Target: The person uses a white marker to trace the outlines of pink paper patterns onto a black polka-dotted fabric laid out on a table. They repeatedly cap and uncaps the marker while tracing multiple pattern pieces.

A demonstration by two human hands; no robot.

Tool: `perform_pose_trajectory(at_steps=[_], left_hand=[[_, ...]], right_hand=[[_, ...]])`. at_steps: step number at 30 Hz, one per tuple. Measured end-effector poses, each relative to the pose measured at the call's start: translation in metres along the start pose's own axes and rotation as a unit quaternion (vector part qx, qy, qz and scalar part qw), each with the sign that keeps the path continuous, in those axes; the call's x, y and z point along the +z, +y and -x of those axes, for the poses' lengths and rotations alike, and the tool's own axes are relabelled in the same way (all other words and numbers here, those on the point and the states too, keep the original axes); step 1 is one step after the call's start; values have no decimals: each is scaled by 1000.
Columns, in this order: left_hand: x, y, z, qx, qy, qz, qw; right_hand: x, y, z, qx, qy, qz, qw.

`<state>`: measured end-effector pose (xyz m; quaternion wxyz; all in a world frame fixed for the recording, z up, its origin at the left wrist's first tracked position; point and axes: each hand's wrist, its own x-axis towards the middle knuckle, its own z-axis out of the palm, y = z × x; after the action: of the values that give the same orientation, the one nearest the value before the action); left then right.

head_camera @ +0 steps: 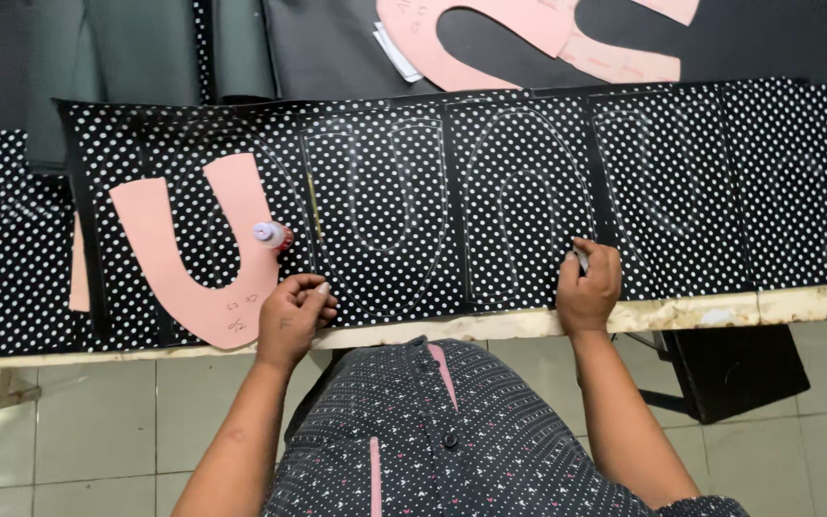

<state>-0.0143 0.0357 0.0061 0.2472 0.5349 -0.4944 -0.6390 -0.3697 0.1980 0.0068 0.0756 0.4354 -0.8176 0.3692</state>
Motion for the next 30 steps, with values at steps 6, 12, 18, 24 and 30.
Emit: perform_pose_trajectory(at_steps=[6, 12, 18, 24, 30], left_hand=[[-6, -3, 0, 6, -10, 9, 1000], [-12, -4, 2, 22, -23, 15, 999], [-19, -3, 5, 32, -36, 11, 999], [-23, -5, 5, 46, -45, 21, 998], [-25, -6, 5, 53, -45, 21, 997]], right_hand=[[1, -10, 0, 4, -4, 23, 1000], [2, -21, 0, 6, -15, 51, 999], [2, -31, 1, 18, -27, 71, 997], [2, -38, 0, 20, -38, 92, 995], [0, -47, -2, 29, -39, 80, 996]])
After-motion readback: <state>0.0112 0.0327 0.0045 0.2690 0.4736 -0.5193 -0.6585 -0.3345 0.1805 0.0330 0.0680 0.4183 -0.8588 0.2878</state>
